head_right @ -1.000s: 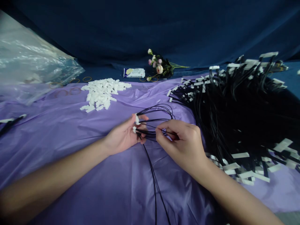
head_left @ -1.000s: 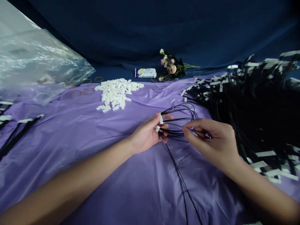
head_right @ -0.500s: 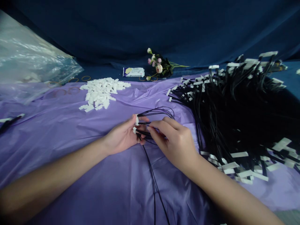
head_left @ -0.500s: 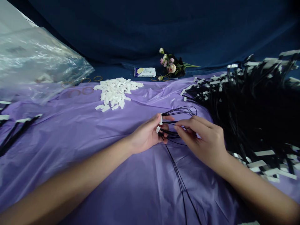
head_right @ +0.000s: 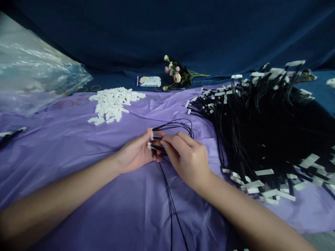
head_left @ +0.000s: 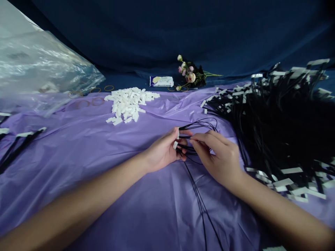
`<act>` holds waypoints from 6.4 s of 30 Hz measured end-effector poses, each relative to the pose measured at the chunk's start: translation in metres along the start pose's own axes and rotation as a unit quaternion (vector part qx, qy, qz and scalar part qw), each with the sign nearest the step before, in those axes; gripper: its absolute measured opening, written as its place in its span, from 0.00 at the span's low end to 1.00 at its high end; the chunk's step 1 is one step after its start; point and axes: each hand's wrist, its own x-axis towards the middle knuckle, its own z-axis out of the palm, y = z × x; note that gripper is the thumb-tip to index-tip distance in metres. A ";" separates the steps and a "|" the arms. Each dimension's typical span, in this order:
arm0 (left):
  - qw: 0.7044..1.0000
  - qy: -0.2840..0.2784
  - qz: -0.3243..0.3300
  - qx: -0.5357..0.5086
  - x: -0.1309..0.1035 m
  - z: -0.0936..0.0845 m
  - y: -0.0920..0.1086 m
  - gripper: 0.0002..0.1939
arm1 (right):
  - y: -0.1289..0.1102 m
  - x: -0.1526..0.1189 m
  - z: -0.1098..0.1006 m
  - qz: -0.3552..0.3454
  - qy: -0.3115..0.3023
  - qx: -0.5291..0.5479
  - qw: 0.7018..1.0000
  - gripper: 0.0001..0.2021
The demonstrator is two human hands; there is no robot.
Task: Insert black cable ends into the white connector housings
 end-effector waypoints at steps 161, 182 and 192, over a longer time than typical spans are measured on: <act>0.970 0.163 0.164 0.078 -0.010 0.016 -0.004 0.05 | 0.009 0.016 -0.034 0.283 0.167 0.584 0.743 0.12; 0.970 0.187 0.146 -0.045 -0.008 0.015 0.003 0.08 | -0.006 0.002 -0.041 0.202 0.074 0.583 0.784 0.05; 0.969 0.191 0.144 -0.068 -0.005 0.012 0.003 0.08 | -0.012 0.003 -0.058 0.182 0.018 0.641 0.745 0.05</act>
